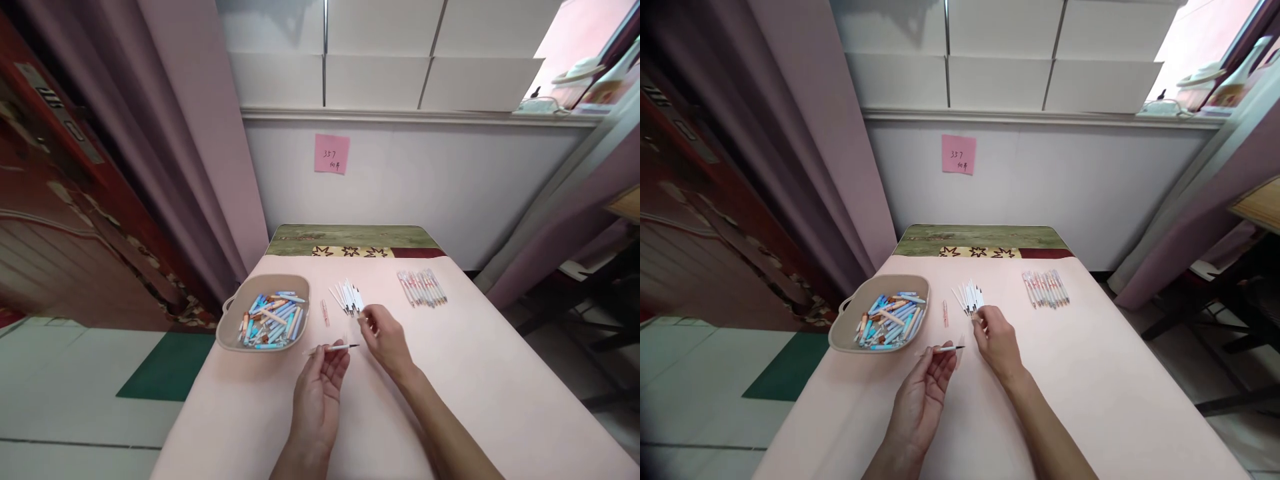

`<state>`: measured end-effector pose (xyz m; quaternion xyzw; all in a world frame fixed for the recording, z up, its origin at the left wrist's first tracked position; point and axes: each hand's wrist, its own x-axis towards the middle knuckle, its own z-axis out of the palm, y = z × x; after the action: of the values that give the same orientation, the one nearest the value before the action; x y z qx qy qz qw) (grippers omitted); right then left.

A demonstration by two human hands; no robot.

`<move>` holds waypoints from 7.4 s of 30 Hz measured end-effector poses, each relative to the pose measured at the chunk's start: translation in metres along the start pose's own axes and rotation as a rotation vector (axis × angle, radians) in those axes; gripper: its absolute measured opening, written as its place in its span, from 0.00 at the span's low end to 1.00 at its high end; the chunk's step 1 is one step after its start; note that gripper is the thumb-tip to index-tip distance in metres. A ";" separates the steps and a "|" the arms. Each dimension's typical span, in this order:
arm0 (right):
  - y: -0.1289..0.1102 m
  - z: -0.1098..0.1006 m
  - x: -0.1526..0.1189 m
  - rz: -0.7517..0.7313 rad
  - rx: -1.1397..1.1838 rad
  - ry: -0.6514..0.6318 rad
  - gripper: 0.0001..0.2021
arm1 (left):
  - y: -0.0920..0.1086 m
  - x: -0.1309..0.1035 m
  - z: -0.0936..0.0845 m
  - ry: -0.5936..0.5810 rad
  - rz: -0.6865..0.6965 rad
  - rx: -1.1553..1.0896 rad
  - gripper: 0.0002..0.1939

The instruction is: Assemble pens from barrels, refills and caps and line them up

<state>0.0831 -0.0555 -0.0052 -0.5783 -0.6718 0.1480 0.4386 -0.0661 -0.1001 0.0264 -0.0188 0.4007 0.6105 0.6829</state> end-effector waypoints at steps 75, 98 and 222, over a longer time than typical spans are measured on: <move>-0.033 -0.044 -0.057 0.110 0.157 0.062 0.08 | -0.028 -0.018 0.018 -0.188 0.195 0.271 0.13; -0.034 -0.033 -0.056 0.097 0.051 -0.006 0.16 | -0.024 -0.004 0.011 -0.184 0.223 0.337 0.14; -0.023 0.030 -0.005 0.440 -0.401 -0.325 0.10 | 0.006 0.010 -0.003 -0.061 -0.107 -0.068 0.11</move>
<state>0.0457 -0.0576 -0.0085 -0.7530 -0.6077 0.1944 0.1606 -0.0735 -0.0920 0.0210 -0.0448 0.3570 0.5868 0.7254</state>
